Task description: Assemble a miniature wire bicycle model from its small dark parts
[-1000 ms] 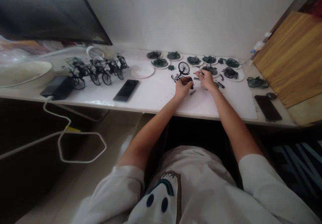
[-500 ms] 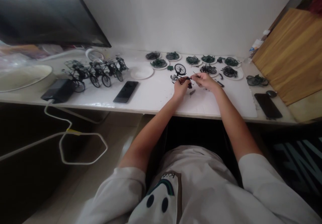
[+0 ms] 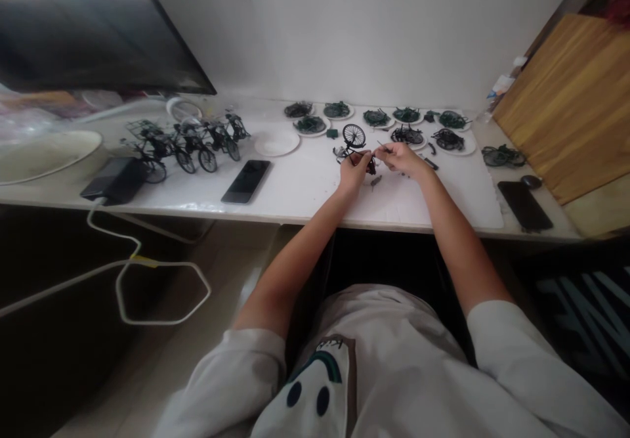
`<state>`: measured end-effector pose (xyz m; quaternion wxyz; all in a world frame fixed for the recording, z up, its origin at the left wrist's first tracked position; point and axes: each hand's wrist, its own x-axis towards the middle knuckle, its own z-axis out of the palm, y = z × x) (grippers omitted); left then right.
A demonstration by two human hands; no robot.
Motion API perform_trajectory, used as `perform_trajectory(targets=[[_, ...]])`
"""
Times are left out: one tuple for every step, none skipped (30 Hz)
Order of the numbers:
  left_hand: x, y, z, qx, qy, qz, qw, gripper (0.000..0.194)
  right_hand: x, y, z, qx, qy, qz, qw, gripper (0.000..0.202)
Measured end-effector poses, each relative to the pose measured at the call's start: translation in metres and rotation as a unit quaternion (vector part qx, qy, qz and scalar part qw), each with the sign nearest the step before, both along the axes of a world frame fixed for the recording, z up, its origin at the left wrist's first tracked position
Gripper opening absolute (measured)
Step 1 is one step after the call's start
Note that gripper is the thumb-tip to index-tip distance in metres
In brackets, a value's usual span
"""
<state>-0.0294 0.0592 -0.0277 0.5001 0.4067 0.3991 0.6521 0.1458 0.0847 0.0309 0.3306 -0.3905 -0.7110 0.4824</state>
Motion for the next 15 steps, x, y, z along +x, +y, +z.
perform_trajectory(targets=[[0.000,0.000,0.000,0.000,-0.004,-0.002,1.000,0.014,0.001,0.001,-0.001,0.002,0.002,-0.004,1.000,0.064],[0.000,0.000,0.001,-0.001,-0.006,-0.005,1.000,0.013,0.001,0.003,-0.002,0.005,0.003,-0.009,1.000,0.065],[0.001,0.000,0.001,-0.004,-0.007,-0.006,1.000,0.012,0.001,0.005,-0.003,0.010,0.004,-0.017,1.000,0.066],[0.001,0.000,0.002,-0.008,-0.008,-0.008,1.000,0.012,0.001,0.007,-0.004,0.017,0.004,-0.025,1.000,0.067],[0.001,0.000,0.002,-0.012,-0.010,-0.010,1.000,0.012,0.001,0.009,-0.006,0.024,0.001,-0.036,0.999,0.068],[0.002,0.000,0.002,-0.015,-0.012,-0.011,1.000,0.012,0.001,0.011,-0.007,0.029,-0.004,-0.050,0.998,0.068],[0.002,0.000,0.002,-0.016,-0.015,-0.012,1.000,0.012,0.002,0.014,-0.008,0.035,-0.012,-0.067,0.997,0.068],[0.002,0.000,0.002,-0.015,-0.018,-0.012,1.000,0.012,0.003,0.016,-0.009,0.043,-0.022,-0.087,0.995,0.068],[0.002,0.000,0.002,-0.014,-0.021,-0.011,1.000,0.012,0.004,0.017,-0.009,0.055,-0.034,-0.108,0.992,0.068],[0.002,0.000,0.002,-0.014,-0.023,-0.009,1.000,0.012,0.007,0.018,-0.009,0.071,-0.050,-0.128,0.988,0.068],[0.001,-0.001,0.002,-0.017,-0.026,-0.007,0.999,0.012,0.011,0.018,-0.008,0.091,-0.071,-0.144,0.983,0.068],[0.001,-0.001,0.003,-0.022,-0.029,-0.005,0.999,0.012,0.016,0.018,-0.007,0.109,-0.097,-0.155,0.977,0.067],[0.001,-0.001,0.003,-0.027,-0.033,-0.005,0.999,0.010,0.022,0.018,-0.006,0.119,-0.128,-0.158,0.972,0.065],[0.000,-0.002,0.004,-0.031,-0.038,-0.004,0.999,0.008,0.028,0.017,-0.004,0.123,-0.158,-0.161,0.966,0.063],[0.000,-0.002,0.005,-0.032,-0.042,-0.004,0.999,0.007,0.034,0.016,-0.003,0.118,-0.189,-0.159,0.962,0.061]])
